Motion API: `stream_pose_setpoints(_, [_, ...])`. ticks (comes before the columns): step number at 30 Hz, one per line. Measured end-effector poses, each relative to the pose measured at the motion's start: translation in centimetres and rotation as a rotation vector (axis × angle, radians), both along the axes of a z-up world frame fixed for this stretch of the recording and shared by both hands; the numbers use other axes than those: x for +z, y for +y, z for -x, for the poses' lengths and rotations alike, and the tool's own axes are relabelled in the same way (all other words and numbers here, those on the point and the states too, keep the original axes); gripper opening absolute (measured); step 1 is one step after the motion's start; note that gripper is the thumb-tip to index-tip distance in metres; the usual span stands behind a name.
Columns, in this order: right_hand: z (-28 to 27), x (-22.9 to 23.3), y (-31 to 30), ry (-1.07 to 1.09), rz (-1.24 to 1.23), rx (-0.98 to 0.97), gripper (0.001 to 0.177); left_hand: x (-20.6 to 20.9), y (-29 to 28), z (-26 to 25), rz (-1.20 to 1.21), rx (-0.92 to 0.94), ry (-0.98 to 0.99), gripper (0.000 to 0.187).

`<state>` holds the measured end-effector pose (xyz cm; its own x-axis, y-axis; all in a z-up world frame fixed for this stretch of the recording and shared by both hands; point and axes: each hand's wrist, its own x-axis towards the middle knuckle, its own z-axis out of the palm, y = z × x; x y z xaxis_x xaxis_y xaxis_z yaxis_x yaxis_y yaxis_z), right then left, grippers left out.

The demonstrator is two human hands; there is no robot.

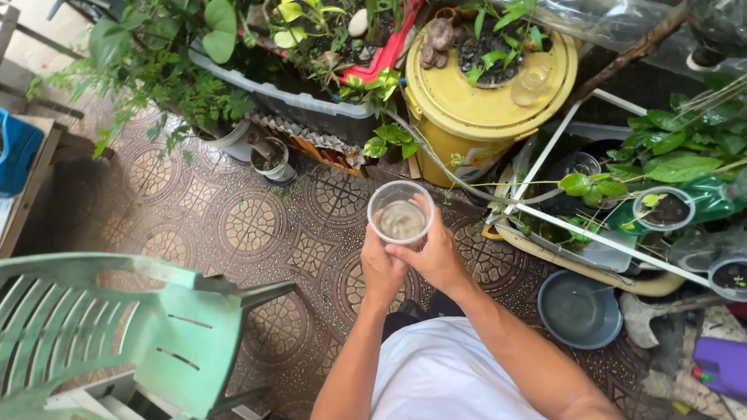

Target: Watering various indoor or balcony plants using a plastic cup to scoop water and pour it into planters.

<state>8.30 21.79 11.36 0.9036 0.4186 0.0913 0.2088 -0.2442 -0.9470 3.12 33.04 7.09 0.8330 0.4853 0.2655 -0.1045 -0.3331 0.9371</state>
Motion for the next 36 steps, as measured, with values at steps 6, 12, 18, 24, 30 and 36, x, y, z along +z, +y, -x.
stream_pose_setpoints(6, [-3.3,-1.4,-1.1,-0.016,-0.003,-0.166,0.098,1.4,-0.6,-4.2,0.005,-0.111,-0.012,0.077])
stream_pose_setpoints(12, [-8.2,-2.2,-1.9,-0.138,-0.003,-0.264,0.091,0.6,0.1,-9.3,-0.123,-0.218,-0.018,0.083])
stream_pose_setpoints(18, [-12.1,-1.1,-2.1,-0.205,-0.052,-0.264,0.093,0.4,0.3,-13.4,-0.171,-0.302,0.006,0.079])
stream_pose_setpoints(24, [-14.2,0.1,-1.4,-0.267,-0.062,-0.285,0.098,2.4,0.8,-16.5,0.003,-0.349,-0.051,0.062])
stream_pose_setpoints(30, [-15.6,0.7,0.4,-0.26,0.038,-0.306,0.102,2.5,2.8,-19.2,0.014,-0.404,-0.056,0.067])
stream_pose_setpoints(36, [-16.5,0.1,3.3,-0.15,0.031,-0.428,0.1,1.3,5.4,-21.5,-0.09,-0.424,-0.116,0.077])
